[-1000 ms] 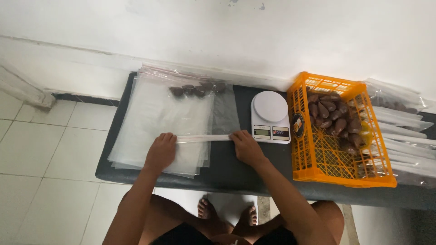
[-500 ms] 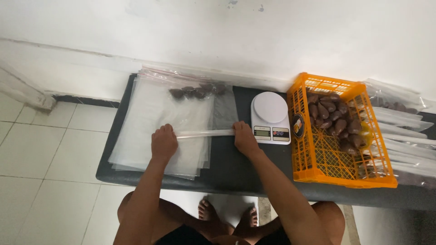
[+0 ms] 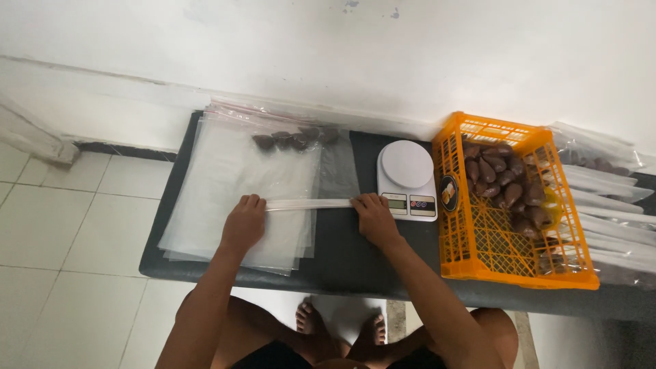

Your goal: The person weighs pieces of fruit on a scale, places them into a clear plastic bag, seals the bag, and then folds the bag.

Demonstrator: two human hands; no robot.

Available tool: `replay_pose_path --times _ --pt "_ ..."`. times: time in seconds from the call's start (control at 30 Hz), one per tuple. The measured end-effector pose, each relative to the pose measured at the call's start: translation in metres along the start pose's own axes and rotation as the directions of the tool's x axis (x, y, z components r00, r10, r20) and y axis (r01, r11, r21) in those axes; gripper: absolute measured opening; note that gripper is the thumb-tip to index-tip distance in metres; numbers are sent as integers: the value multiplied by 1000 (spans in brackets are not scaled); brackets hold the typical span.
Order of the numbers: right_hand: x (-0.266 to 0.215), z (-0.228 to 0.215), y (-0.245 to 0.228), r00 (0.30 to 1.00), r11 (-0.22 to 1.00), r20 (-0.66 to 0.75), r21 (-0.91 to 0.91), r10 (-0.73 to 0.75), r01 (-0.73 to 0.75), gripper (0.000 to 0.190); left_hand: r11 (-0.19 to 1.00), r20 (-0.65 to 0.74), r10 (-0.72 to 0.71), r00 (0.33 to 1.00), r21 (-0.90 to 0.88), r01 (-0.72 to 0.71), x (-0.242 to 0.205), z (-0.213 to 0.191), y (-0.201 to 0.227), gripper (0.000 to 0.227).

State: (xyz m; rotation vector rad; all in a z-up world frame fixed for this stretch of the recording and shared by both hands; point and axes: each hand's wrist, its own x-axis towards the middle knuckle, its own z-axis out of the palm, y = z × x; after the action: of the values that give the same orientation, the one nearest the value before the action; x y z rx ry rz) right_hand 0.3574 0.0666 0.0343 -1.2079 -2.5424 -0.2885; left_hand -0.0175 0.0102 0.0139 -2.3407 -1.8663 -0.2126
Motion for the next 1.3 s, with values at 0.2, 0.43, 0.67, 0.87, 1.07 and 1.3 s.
replay_pose_path --times 0.2,0.43,0.67,0.87,1.07,1.3 --pt "16 21 10 997 998 -28 -21 66 -67 19 991 -45 -116 992 -65 113 5 23 -10 14" --pt "35 35 14 958 952 103 123 268 -280 16 894 62 -380 923 -233 384 29 -15 0 13" --pt "36 -3 3 983 983 48 55 175 -178 15 976 -75 -210 975 50 214 27 -4 4 12" --pt "38 -20 4 993 987 62 115 102 -109 14 993 -115 -98 989 61 105 19 10 -3 8" --pt "44 31 27 984 985 40 30 171 -173 17 977 -170 -212 962 2 215 33 24 -16 13" --pt "56 43 30 960 959 45 47 277 -279 13 915 -114 -399 910 -108 388 50 4 -6 10"
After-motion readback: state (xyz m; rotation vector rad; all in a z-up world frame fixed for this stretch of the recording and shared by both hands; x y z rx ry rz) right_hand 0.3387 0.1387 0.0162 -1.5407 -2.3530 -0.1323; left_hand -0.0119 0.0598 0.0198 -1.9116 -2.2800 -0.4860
